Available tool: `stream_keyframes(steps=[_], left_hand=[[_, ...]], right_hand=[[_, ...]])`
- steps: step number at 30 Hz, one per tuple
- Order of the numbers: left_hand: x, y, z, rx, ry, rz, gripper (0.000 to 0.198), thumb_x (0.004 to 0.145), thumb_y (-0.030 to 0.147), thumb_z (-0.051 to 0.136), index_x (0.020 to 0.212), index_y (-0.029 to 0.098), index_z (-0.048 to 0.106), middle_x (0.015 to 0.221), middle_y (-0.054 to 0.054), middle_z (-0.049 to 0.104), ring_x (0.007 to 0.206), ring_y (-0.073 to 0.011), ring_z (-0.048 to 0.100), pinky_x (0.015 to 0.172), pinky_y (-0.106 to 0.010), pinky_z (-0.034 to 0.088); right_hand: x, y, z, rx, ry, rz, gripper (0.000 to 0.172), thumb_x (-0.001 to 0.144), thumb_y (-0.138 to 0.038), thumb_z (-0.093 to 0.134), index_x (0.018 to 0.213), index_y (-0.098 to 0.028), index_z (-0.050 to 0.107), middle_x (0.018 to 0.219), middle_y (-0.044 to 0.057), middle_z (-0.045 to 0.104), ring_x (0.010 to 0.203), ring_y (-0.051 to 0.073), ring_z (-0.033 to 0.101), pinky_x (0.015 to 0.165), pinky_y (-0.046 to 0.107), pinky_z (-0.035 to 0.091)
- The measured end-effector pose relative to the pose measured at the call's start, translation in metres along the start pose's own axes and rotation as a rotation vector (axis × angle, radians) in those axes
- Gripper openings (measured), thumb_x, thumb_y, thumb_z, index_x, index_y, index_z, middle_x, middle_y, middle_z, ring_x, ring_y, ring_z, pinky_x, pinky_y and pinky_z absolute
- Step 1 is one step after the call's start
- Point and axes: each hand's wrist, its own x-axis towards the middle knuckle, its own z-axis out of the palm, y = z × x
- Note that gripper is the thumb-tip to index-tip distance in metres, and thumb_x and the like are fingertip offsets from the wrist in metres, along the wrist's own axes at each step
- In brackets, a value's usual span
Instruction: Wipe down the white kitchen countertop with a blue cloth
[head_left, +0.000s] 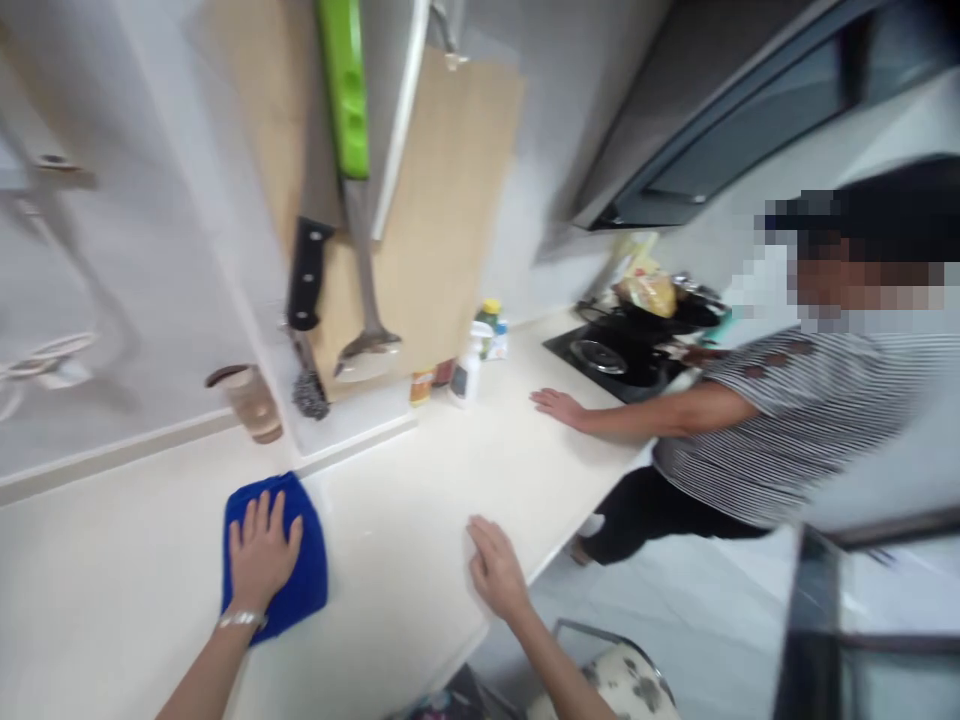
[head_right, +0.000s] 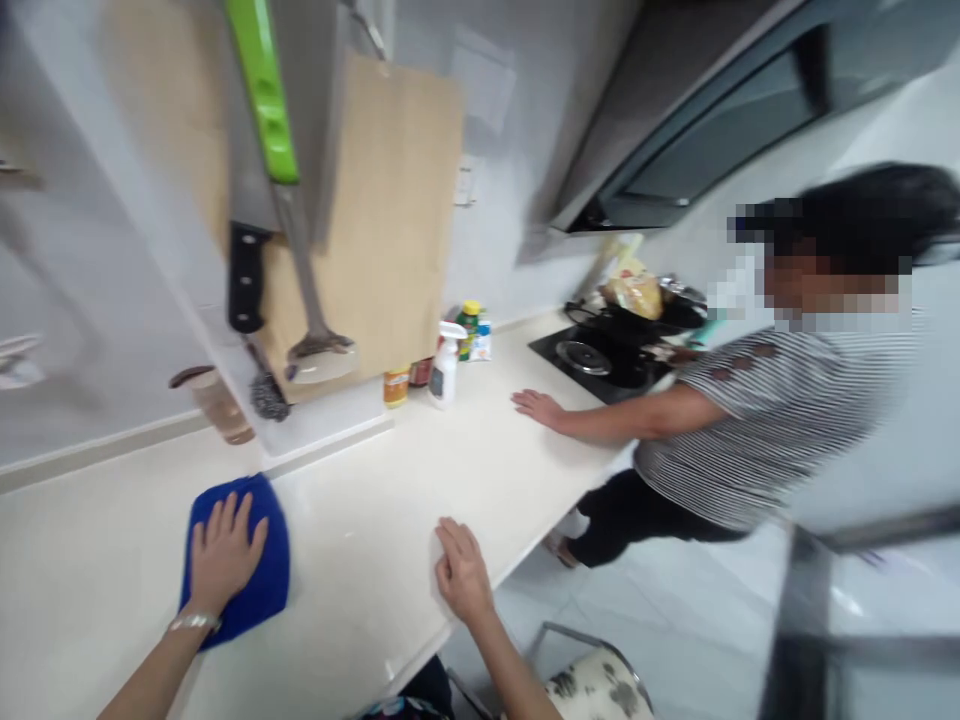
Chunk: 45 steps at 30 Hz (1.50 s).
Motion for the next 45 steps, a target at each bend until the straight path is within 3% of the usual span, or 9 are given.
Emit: stream_keyframes(steps=[7, 12, 25, 30, 33, 36, 40, 43, 45], left_hand=[[-0.077, 0.045, -0.007, -0.134, 0.038, 0.295, 0.071, 0.093, 0.042, 0.030, 0.160, 0.019, 0.021, 0.160, -0.015, 0.035, 0.151, -0.0337, 0.025, 0.118, -0.064, 0.024], [-0.094, 0.079, 0.000, -0.143, -0.051, 0.490, 0.076, 0.089, 0.041, 0.040, 0.160, 0.026, 0.018, 0.156, -0.010, 0.043, 0.148, -0.0314, 0.034, 0.119, -0.060, 0.027], [-0.026, 0.172, 0.028, -0.172, -0.263, 0.814, 0.062, 0.096, 0.041, 0.044, 0.155, 0.022, 0.036, 0.162, -0.008, 0.032, 0.151, -0.0287, 0.028, 0.122, -0.054, 0.027], [0.010, 0.208, 0.045, -0.237, -0.369, 0.781, 0.059, 0.095, 0.038, 0.048, 0.151, 0.021, 0.042, 0.161, -0.009, 0.034, 0.151, -0.0285, 0.028, 0.123, -0.056, 0.023], [0.011, 0.208, 0.036, -0.322, -0.476, 0.729, 0.054, 0.094, 0.033, 0.048, 0.146, 0.018, 0.049, 0.157, -0.012, 0.041, 0.149, -0.0283, 0.032, 0.122, -0.056, 0.027], [0.004, 0.189, -0.003, -0.552, -0.618, 0.642, 0.040, 0.097, 0.034, 0.044, 0.128, 0.020, 0.065, 0.143, -0.010, 0.059, 0.137, -0.0251, 0.050, 0.116, -0.048, 0.040], [-0.007, 0.151, -0.112, -1.014, -0.718, 0.315, 0.033, 0.099, 0.043, 0.047, 0.100, 0.022, 0.073, 0.105, -0.005, 0.075, 0.093, -0.0169, 0.069, 0.084, -0.029, 0.056], [-0.026, 0.125, -0.209, -1.460, -0.701, 0.154, 0.032, 0.099, 0.046, 0.051, 0.088, 0.019, 0.066, 0.078, -0.002, 0.066, 0.053, -0.0084, 0.053, 0.049, -0.021, 0.044], [-0.049, 0.112, -0.260, -1.703, -0.564, 0.093, 0.038, 0.096, 0.055, 0.051, 0.082, 0.021, 0.061, 0.064, 0.002, 0.056, 0.039, -0.0053, 0.036, 0.041, -0.022, 0.036]], right_hand=[[0.011, -0.003, -0.004, -0.021, -0.050, 0.037, 0.067, 0.072, -0.005, 0.047, 0.137, -0.019, 0.051, 0.142, 0.013, 0.056, 0.135, 0.024, 0.048, 0.117, 0.054, 0.039], [0.014, -0.006, -0.009, -0.032, -0.093, 0.043, 0.067, 0.071, -0.006, 0.048, 0.137, -0.017, 0.049, 0.144, 0.013, 0.054, 0.137, 0.024, 0.046, 0.119, 0.052, 0.036], [0.012, -0.003, -0.017, 0.035, -0.110, 0.067, 0.066, 0.075, -0.004, 0.045, 0.139, -0.018, 0.049, 0.145, 0.012, 0.053, 0.137, 0.023, 0.046, 0.119, 0.053, 0.037], [0.010, 0.000, -0.016, 0.064, -0.091, 0.062, 0.062, 0.078, -0.004, 0.043, 0.138, -0.020, 0.050, 0.145, 0.010, 0.053, 0.138, 0.022, 0.046, 0.119, 0.052, 0.037], [0.007, 0.004, -0.013, 0.062, -0.073, 0.053, 0.059, 0.081, -0.004, 0.041, 0.137, -0.020, 0.051, 0.143, 0.010, 0.055, 0.138, 0.021, 0.046, 0.118, 0.052, 0.039], [-0.002, 0.008, -0.010, 0.051, -0.048, 0.029, 0.055, 0.085, -0.006, 0.040, 0.137, -0.020, 0.053, 0.141, 0.010, 0.057, 0.137, 0.021, 0.047, 0.116, 0.052, 0.041], [-0.006, 0.006, -0.007, 0.018, 0.112, 0.063, 0.049, 0.089, -0.012, 0.041, 0.136, -0.020, 0.054, 0.138, 0.013, 0.058, 0.132, 0.025, 0.052, 0.109, 0.054, 0.048], [0.018, -0.009, -0.006, 0.041, 0.154, 0.047, 0.049, 0.092, -0.015, 0.041, 0.139, -0.019, 0.051, 0.143, 0.014, 0.054, 0.136, 0.026, 0.047, 0.109, 0.054, 0.047], [0.047, -0.028, 0.001, 0.067, 0.095, -0.037, 0.048, 0.093, -0.016, 0.040, 0.140, -0.017, 0.050, 0.145, 0.014, 0.052, 0.141, 0.026, 0.040, 0.114, 0.054, 0.041]])
